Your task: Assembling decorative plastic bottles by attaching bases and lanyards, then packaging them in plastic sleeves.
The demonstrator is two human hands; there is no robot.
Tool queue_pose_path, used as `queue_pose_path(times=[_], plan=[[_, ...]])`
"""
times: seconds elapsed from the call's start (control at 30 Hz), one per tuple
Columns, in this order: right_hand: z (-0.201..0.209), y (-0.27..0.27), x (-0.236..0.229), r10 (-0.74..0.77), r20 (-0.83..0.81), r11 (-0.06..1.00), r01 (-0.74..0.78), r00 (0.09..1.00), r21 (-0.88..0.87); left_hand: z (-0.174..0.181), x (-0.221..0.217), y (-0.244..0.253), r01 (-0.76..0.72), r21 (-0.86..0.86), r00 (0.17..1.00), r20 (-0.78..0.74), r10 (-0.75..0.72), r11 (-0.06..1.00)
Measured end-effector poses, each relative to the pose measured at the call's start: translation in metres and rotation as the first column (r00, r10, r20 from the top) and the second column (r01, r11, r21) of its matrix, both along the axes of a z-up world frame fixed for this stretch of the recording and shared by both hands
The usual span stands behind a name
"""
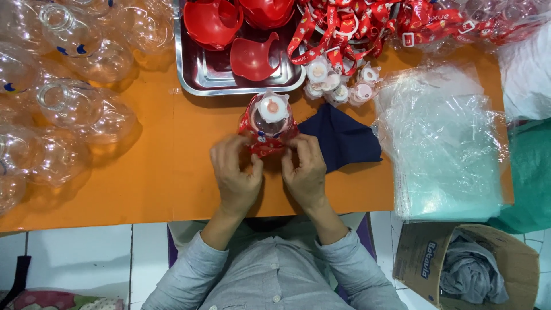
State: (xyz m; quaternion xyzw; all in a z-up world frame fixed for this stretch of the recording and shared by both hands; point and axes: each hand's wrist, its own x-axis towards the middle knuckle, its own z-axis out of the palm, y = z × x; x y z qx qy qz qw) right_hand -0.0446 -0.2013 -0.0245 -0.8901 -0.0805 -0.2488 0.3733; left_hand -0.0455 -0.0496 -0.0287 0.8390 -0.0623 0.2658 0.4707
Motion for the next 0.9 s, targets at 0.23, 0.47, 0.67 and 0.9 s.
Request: queue_pose_path(times=[0.23,0.47,0.67,0.9], plan=[[-0.020,-0.002,0.006,-0.032,-0.025,0.999,0.033,0.999,0.024,0.010,0.014,0.008,0.013,-0.203,0.981,-0.186,-0.051,0.979],[-0.031,-0.007,0.007,0.010,-0.123,0.994,0.003,0.992,0.111,0.022,0.023,0.024,0.109,-0.201,0.940,-0.296,-0.167,0.973],[-0.027,-0.008,0.004,0.030,-0.171,0.986,0.000,0.985,0.169,0.022,0.018,0.032,0.185,-0.250,0.907,-0.328,-0.263,0.950],[-0.019,-0.005,-0.001,0.028,-0.122,0.984,-0.006,0.992,0.176,0.027,0.002,0.033,0.132,-0.139,0.977,-0.147,-0.152,0.982]])
